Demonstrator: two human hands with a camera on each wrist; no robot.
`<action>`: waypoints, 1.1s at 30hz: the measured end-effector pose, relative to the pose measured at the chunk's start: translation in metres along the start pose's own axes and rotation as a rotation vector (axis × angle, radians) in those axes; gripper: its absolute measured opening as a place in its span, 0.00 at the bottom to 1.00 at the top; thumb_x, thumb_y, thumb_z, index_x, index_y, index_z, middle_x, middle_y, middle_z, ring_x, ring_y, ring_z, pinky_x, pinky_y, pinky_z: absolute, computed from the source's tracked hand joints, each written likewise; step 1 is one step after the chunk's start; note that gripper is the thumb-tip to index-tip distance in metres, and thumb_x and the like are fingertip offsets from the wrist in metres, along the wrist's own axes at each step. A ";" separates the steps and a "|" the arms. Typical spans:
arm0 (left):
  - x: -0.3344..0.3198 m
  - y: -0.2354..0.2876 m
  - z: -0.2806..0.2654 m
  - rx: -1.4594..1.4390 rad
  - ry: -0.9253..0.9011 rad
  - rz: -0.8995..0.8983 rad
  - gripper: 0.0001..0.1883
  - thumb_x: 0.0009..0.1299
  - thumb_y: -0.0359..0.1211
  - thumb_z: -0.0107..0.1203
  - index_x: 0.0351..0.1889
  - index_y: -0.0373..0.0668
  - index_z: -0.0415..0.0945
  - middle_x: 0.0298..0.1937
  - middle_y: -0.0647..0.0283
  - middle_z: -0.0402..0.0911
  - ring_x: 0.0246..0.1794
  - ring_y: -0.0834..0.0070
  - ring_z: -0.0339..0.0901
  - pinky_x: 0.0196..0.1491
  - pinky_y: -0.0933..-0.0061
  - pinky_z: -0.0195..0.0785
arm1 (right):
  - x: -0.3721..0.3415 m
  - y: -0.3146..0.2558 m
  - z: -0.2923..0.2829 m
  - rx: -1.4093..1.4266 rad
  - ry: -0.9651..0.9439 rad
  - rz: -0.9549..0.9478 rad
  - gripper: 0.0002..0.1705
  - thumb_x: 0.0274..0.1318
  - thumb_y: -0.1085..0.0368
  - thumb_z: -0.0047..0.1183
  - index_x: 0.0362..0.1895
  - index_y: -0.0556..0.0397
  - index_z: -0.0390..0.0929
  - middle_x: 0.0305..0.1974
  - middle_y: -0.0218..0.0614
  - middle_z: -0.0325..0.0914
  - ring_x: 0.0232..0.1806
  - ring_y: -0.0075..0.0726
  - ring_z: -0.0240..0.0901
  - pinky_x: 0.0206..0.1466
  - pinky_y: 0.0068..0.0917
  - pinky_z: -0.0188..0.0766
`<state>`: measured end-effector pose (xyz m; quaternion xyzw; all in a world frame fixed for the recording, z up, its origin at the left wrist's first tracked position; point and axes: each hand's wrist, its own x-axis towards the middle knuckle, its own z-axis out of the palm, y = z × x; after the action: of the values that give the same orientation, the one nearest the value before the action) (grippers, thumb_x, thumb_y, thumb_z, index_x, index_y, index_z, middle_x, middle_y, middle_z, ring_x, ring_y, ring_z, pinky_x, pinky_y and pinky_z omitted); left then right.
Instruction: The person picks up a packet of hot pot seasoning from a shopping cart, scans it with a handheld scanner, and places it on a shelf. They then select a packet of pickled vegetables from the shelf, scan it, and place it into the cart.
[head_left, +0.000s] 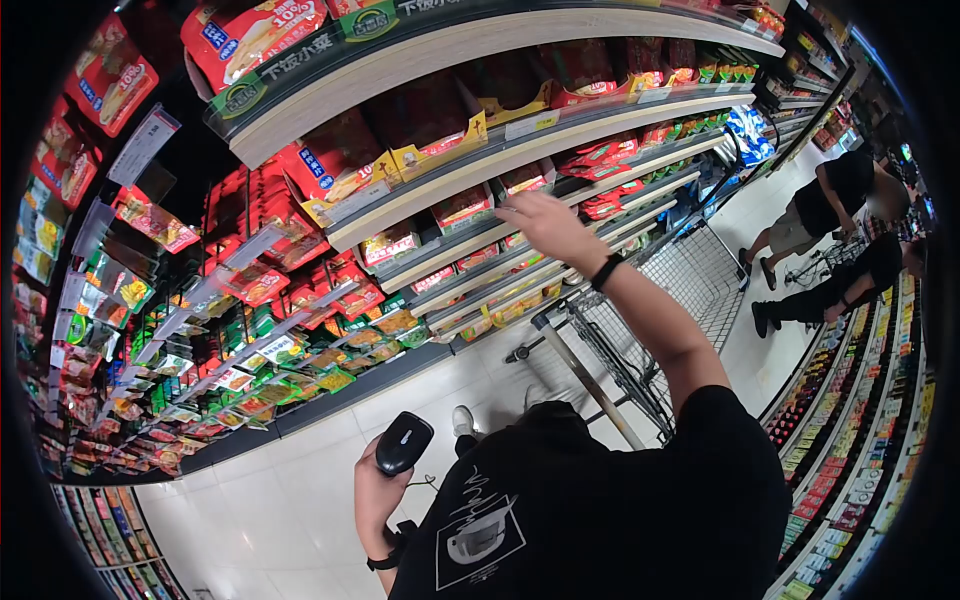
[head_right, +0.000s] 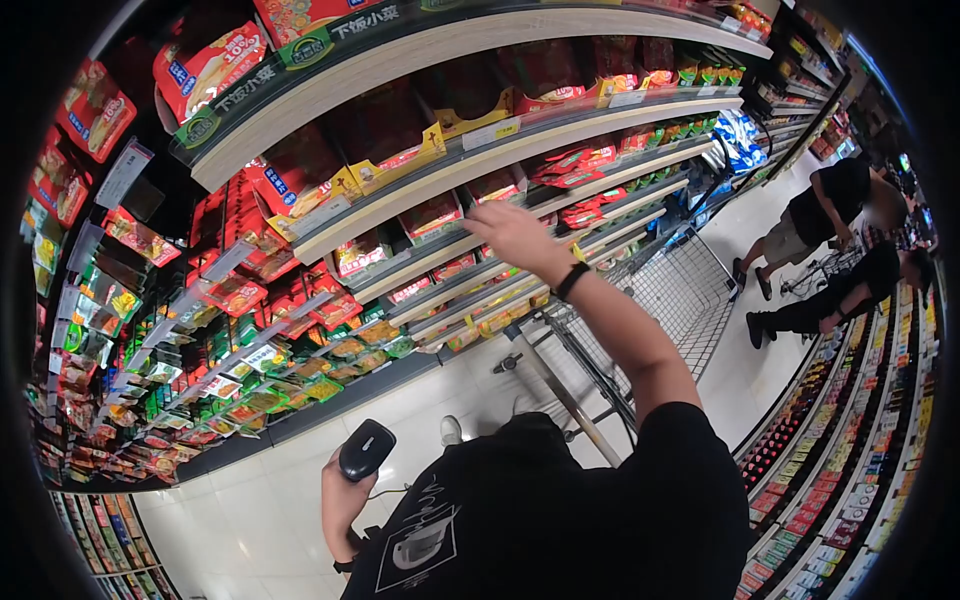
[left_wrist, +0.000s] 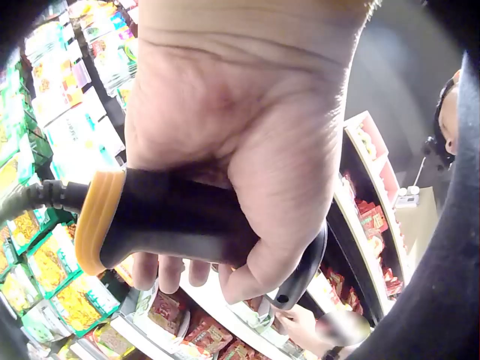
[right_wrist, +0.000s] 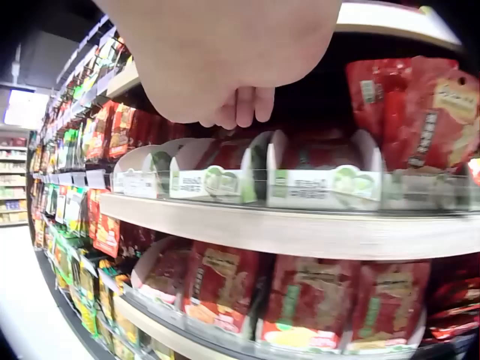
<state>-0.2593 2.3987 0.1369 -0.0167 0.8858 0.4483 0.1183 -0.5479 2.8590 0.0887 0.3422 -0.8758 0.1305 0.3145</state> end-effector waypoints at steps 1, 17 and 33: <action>0.002 0.002 -0.001 0.008 -0.010 0.027 0.23 0.60 0.19 0.68 0.57 0.33 0.86 0.56 0.51 0.91 0.50 0.58 0.91 0.57 0.67 0.81 | 0.018 -0.011 0.011 0.034 0.043 0.009 0.23 0.59 0.72 0.57 0.59 0.49 0.87 0.48 0.40 0.84 0.53 0.49 0.83 0.62 0.45 0.80; -0.041 -0.039 -0.009 -0.037 0.139 -0.108 0.24 0.60 0.19 0.67 0.57 0.34 0.86 0.57 0.51 0.91 0.50 0.59 0.90 0.56 0.66 0.81 | 0.096 0.052 0.085 0.083 -0.398 0.447 0.30 0.74 0.52 0.51 0.75 0.47 0.79 0.73 0.52 0.78 0.77 0.59 0.73 0.81 0.51 0.66; -0.017 -0.023 -0.010 -0.048 0.089 -0.054 0.23 0.61 0.19 0.68 0.56 0.33 0.86 0.58 0.50 0.91 0.51 0.59 0.91 0.56 0.67 0.81 | 0.086 0.045 0.094 -0.104 -0.296 0.335 0.32 0.73 0.43 0.58 0.70 0.50 0.81 0.69 0.55 0.81 0.73 0.65 0.74 0.79 0.57 0.67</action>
<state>-0.2420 2.3753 0.1280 -0.0635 0.8785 0.4649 0.0903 -0.6707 2.8053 0.0713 0.1905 -0.9625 0.0838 0.1738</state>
